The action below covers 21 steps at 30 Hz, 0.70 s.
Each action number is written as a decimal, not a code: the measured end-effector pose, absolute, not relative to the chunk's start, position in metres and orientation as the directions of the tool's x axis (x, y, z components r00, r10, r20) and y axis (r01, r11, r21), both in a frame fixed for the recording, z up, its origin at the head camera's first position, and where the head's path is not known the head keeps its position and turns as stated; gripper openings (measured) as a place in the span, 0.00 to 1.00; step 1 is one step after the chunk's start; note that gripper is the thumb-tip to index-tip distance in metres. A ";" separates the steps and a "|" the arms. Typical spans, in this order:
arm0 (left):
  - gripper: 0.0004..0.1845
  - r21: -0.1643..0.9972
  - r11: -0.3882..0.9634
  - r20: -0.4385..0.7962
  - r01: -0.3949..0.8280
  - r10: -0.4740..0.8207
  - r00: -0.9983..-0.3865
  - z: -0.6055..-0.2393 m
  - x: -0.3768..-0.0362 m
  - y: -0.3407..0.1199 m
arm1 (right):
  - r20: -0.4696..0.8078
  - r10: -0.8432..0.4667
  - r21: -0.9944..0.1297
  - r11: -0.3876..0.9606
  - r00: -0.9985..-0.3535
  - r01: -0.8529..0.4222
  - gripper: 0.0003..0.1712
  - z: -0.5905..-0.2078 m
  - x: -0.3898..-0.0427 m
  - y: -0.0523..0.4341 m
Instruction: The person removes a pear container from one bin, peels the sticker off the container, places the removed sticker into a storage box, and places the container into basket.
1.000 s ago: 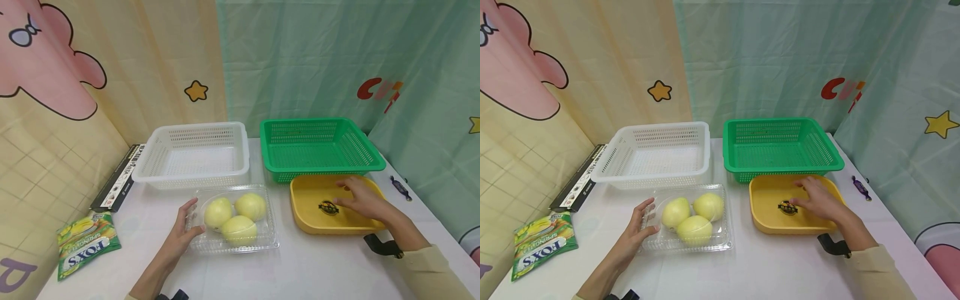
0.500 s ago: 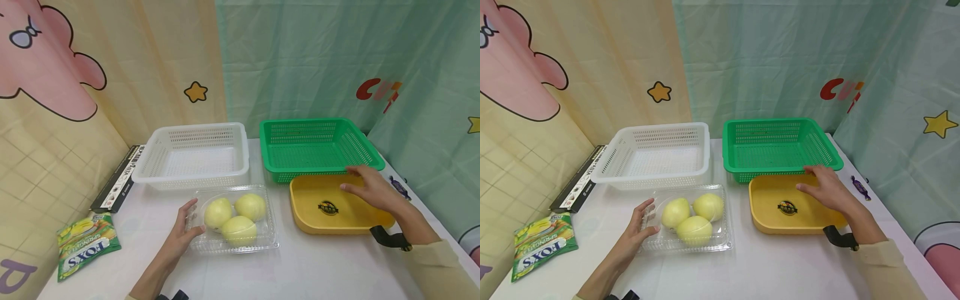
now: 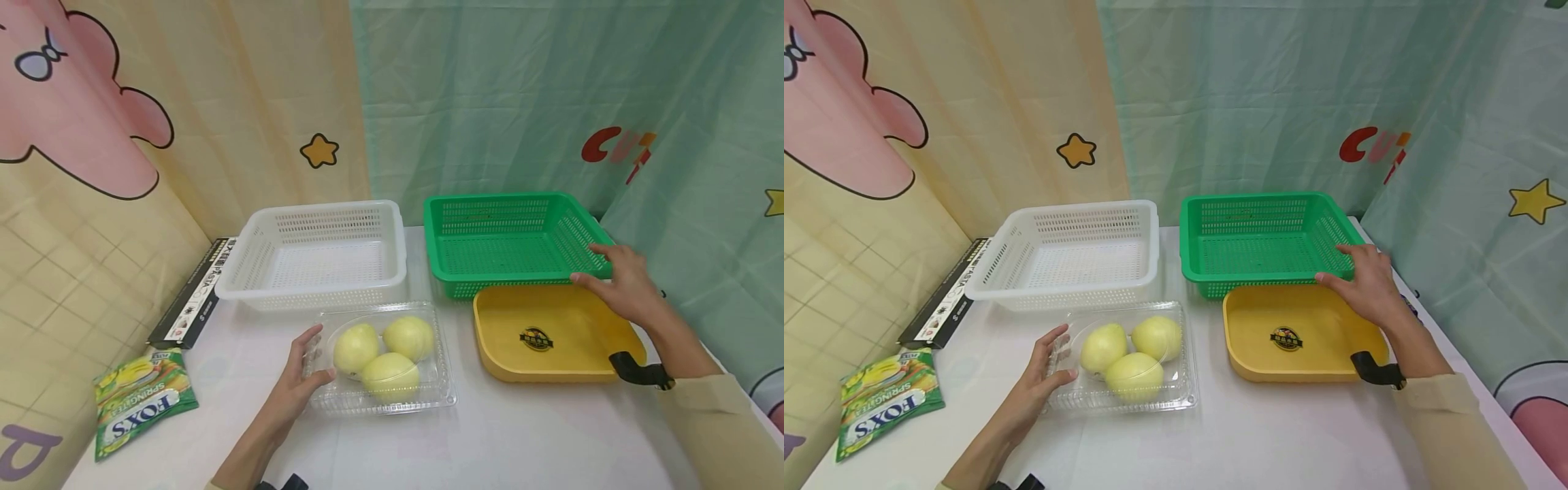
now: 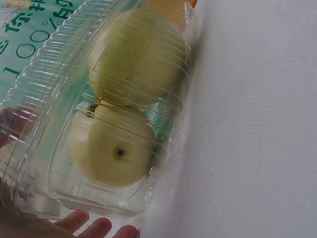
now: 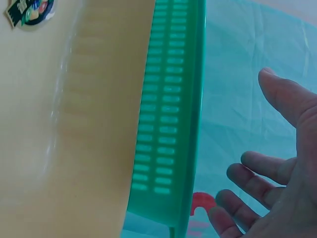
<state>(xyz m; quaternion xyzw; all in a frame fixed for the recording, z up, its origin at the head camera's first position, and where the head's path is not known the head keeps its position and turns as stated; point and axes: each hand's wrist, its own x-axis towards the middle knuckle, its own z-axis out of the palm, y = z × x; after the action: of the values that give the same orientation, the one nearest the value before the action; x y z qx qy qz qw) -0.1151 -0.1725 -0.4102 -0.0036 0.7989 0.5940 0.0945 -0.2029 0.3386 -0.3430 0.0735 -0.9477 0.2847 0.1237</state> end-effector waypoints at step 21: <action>0.40 0.952 0.289 -0.142 -0.103 0.116 -0.983 -0.411 -0.115 -0.173 | 0.149 -0.019 -0.542 0.834 -0.989 -0.097 0.49 -0.352 -0.227 0.376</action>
<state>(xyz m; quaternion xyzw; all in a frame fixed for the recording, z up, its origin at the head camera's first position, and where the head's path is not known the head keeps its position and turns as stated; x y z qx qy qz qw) -0.1154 -0.1730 -0.4110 0.0041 0.7974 0.5964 0.0922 -0.2267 0.3755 -0.3520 0.0304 -0.9552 0.2861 0.0689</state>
